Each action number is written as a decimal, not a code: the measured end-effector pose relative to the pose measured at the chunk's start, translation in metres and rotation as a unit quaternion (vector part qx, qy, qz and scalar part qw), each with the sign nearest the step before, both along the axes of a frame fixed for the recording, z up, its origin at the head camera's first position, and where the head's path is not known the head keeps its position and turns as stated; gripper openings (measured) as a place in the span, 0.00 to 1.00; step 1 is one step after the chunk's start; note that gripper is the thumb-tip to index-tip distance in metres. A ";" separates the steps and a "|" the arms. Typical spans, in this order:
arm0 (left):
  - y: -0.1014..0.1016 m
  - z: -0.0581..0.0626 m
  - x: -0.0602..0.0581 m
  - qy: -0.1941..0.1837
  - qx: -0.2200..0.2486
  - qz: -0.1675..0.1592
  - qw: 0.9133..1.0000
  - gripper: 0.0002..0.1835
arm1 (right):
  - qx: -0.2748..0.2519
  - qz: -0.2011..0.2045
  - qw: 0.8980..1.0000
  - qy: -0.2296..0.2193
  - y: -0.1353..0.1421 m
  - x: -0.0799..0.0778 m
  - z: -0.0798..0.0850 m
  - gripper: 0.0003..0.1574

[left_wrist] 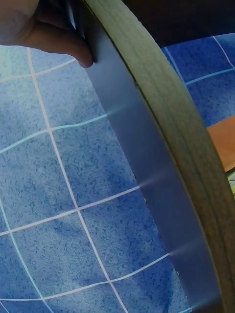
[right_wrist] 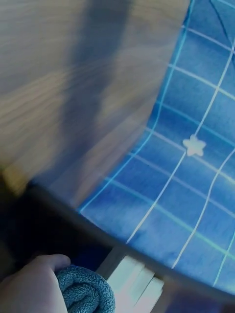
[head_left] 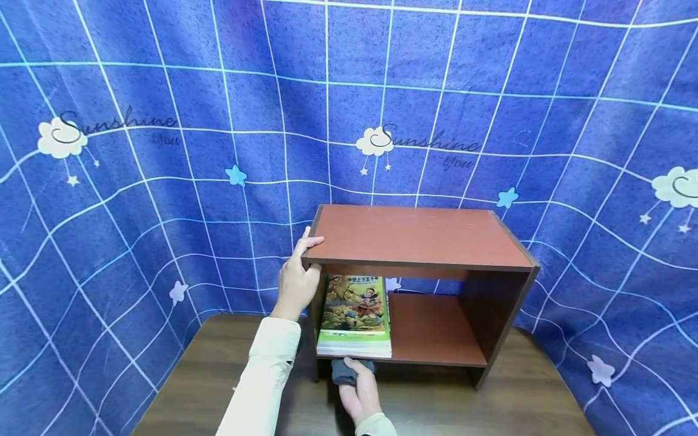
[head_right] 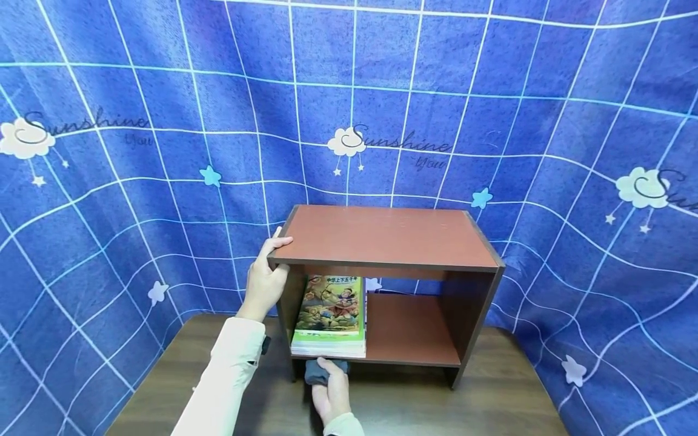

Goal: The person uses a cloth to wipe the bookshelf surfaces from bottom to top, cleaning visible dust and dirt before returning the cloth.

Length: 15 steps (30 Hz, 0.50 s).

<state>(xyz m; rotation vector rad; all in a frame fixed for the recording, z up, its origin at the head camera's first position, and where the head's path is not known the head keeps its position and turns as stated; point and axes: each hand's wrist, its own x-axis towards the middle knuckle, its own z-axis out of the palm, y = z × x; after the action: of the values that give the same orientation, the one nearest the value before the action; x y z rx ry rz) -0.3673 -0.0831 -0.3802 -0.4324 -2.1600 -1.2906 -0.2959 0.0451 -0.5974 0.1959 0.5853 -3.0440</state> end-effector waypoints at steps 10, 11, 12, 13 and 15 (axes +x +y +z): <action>0.003 0.003 0.000 0.018 0.002 -0.004 1.000 0.19 | 0.010 0.025 0.999 -0.027 -0.035 -0.002 0.003 0.32; 0.003 0.003 -0.001 0.017 0.001 -0.003 1.000 0.19 | 0.009 0.027 0.999 -0.026 -0.035 -0.002 0.002 0.35; 0.003 0.002 -0.001 0.015 0.000 -0.003 1.000 0.19 | 0.006 0.030 0.999 -0.026 -0.035 -0.002 0.002 0.38; 0.002 0.002 -0.001 0.015 0.000 -0.002 1.000 0.20 | 0.003 0.034 0.999 -0.028 -0.034 -0.001 0.001 0.42; 0.002 0.001 -0.002 0.013 0.001 -0.002 1.000 0.20 | 0.000 0.043 0.999 -0.026 -0.033 0.001 -0.001 0.47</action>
<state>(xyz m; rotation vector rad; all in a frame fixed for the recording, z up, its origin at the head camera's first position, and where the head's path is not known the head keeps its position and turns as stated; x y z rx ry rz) -0.3692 -0.0814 -0.3791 -0.4494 -2.1382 -1.2813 -0.2948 0.0122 -0.5982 0.2431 0.5740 -2.9472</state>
